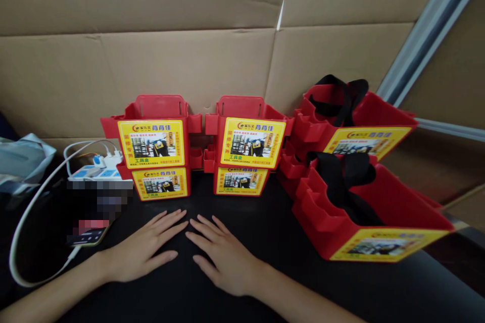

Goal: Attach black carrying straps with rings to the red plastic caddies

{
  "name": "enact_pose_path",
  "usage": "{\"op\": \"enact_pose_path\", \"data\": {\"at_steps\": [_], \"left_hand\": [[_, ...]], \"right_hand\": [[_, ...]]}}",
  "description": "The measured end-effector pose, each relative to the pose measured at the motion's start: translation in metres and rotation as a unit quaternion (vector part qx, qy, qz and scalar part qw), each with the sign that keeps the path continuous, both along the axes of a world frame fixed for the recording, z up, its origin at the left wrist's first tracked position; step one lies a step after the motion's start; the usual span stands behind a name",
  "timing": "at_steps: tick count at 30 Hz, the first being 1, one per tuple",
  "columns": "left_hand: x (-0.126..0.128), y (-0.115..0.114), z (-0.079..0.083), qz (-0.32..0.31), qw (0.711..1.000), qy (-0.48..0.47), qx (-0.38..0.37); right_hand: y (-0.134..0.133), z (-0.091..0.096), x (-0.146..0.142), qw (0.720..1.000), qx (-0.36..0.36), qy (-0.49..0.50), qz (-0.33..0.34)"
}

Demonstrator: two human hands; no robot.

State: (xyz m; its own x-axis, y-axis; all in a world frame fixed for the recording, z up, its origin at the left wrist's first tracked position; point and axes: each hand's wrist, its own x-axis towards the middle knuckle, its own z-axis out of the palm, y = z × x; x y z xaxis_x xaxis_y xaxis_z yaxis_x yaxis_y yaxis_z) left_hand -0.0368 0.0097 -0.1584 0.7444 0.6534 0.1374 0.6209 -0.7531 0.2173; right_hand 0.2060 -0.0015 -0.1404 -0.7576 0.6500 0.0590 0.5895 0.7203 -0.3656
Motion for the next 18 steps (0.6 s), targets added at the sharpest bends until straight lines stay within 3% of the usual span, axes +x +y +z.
{"op": "enact_pose_path", "data": {"at_steps": [18], "left_hand": [[0.0047, 0.0014, 0.0040, 0.002, 0.999, 0.041, 0.022]], "right_hand": [[0.0030, 0.0017, -0.0034, 0.999, 0.023, -0.025, -0.004]]}}
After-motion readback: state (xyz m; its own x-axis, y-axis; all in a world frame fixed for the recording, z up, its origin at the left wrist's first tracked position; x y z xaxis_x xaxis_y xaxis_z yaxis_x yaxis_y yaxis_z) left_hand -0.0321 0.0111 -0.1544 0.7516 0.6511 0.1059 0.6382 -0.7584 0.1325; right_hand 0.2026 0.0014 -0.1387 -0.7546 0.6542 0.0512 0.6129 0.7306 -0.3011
